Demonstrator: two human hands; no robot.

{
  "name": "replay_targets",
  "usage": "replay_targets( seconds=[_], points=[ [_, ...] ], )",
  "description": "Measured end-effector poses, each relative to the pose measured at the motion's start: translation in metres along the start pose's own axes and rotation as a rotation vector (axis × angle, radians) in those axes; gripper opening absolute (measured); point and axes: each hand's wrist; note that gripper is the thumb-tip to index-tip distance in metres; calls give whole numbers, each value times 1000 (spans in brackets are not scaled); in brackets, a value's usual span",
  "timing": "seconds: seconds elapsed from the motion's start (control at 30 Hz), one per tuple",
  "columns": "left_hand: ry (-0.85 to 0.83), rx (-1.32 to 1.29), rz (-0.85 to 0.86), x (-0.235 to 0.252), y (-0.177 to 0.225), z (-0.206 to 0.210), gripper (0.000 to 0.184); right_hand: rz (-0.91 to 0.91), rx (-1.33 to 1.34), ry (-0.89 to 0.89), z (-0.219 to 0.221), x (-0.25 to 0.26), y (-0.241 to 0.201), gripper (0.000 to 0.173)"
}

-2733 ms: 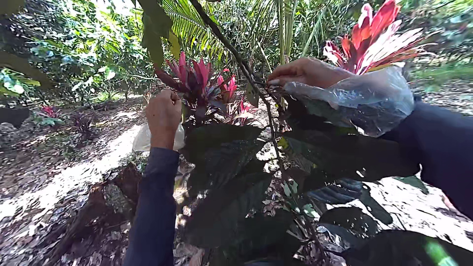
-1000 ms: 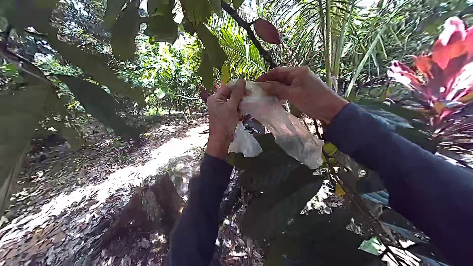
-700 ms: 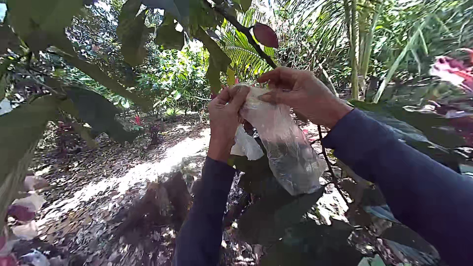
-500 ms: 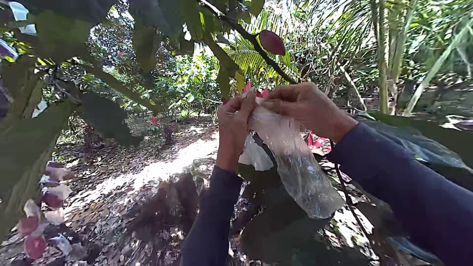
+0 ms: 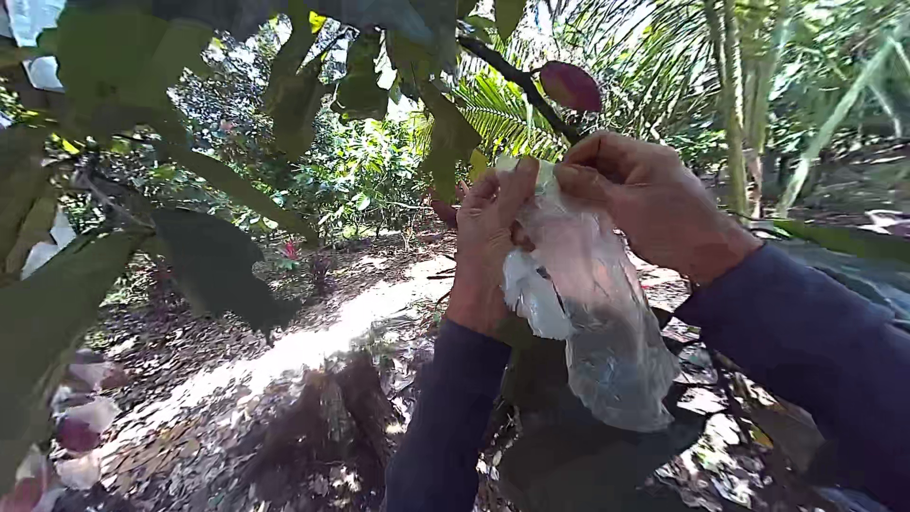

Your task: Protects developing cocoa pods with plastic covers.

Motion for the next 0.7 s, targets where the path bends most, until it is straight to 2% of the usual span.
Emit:
replay_targets(
  seconds=[0.1, 0.2, 0.3, 0.37, 0.43, 0.5, 0.6, 0.7],
  points=[
    [-108, 53, 33, 7, -7, -15, 17, -31, 18, 50, -14, 1, 3, 13],
    [-200, 41, 23, 17, -11, -27, 15, -54, 158, 39, -35, 10, 15, 14],
    [-267, 10, -13, 29, -11, -34, 17, -1, 254, -23, -53, 14, 15, 13],
    [-287, 108, 10, 36, -3, -32, 21, 54, 244, -50, -66, 20, 14, 14],
    [-279, 335, 68, 41, 8, -24, 27, 86, 169, -104, -80, 29, 18, 22],
    [-313, 525, 170, 51, 15, -14, 28, 120, 70, -98, -91, 40, 22, 21],
    [-400, 592, 319, 79, 18, 5, 15, 118, 67, -48, -96, 53, 30, 16],
    [-422, 586, 434, 110, 25, 20, 10, 39, 114, -50, -96, 70, 38, 9]
  ],
)
Point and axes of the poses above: each hand's wrist, its own x-axis towards the middle knuckle, its own z-axis out of the palm, y = z × x, and after that the axes turned 11 degrees about -x, right-handed
